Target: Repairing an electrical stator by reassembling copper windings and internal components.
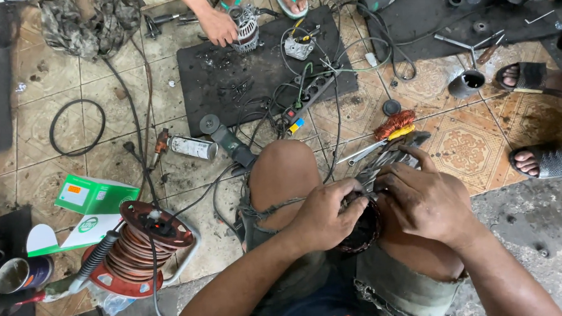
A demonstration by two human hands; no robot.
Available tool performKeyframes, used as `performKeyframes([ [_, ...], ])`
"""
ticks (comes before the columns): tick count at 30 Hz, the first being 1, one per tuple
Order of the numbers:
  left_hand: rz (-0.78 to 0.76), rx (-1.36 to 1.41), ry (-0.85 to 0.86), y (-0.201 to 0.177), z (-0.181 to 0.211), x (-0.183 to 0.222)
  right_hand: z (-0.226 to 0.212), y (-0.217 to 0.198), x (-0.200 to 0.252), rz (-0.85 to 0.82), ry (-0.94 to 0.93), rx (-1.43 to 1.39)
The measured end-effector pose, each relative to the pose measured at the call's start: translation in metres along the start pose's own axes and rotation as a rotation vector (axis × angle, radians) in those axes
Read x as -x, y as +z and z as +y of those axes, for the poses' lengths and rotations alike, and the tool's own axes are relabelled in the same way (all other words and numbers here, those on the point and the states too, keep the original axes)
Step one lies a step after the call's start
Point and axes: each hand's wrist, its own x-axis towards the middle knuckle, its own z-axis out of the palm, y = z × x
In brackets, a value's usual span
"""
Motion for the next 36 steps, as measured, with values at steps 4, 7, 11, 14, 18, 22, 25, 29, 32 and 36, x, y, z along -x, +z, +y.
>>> performKeyframes([
  [4,0.091,-0.087,0.111,0.006,0.001,-0.001,-0.003,-0.006,-0.006,-0.024,0.007,-0.024],
  [7,0.125,-0.082,0.148,0.009,0.001,-0.002,-0.005,-0.007,-0.006,-0.035,0.006,-0.017],
  [11,0.095,-0.131,0.098,0.009,0.000,-0.002,-0.005,-0.009,-0.005,-0.045,0.013,-0.044],
  [14,0.069,-0.181,0.059,0.009,-0.002,0.000,-0.004,-0.007,-0.005,-0.048,0.007,-0.073],
  [18,0.056,-0.223,0.029,0.005,0.002,0.004,-0.004,-0.003,-0.005,-0.050,-0.010,-0.107],
  [22,0.066,-0.227,0.055,0.001,-0.002,0.004,0.001,-0.006,-0.006,-0.036,-0.005,-0.087],
  [25,0.005,-0.229,0.099,-0.006,-0.008,0.005,0.008,-0.006,-0.004,-0.055,0.059,-0.012],
  [29,0.089,-0.143,0.150,-0.016,0.002,0.001,0.011,-0.018,-0.004,-0.002,0.032,-0.019],
  [32,0.103,-0.141,0.129,-0.022,0.006,-0.001,0.007,-0.021,-0.009,0.038,0.021,0.006],
  [36,0.177,-0.158,0.117,-0.024,0.005,-0.002,0.003,-0.022,-0.011,0.078,0.031,0.010],
])
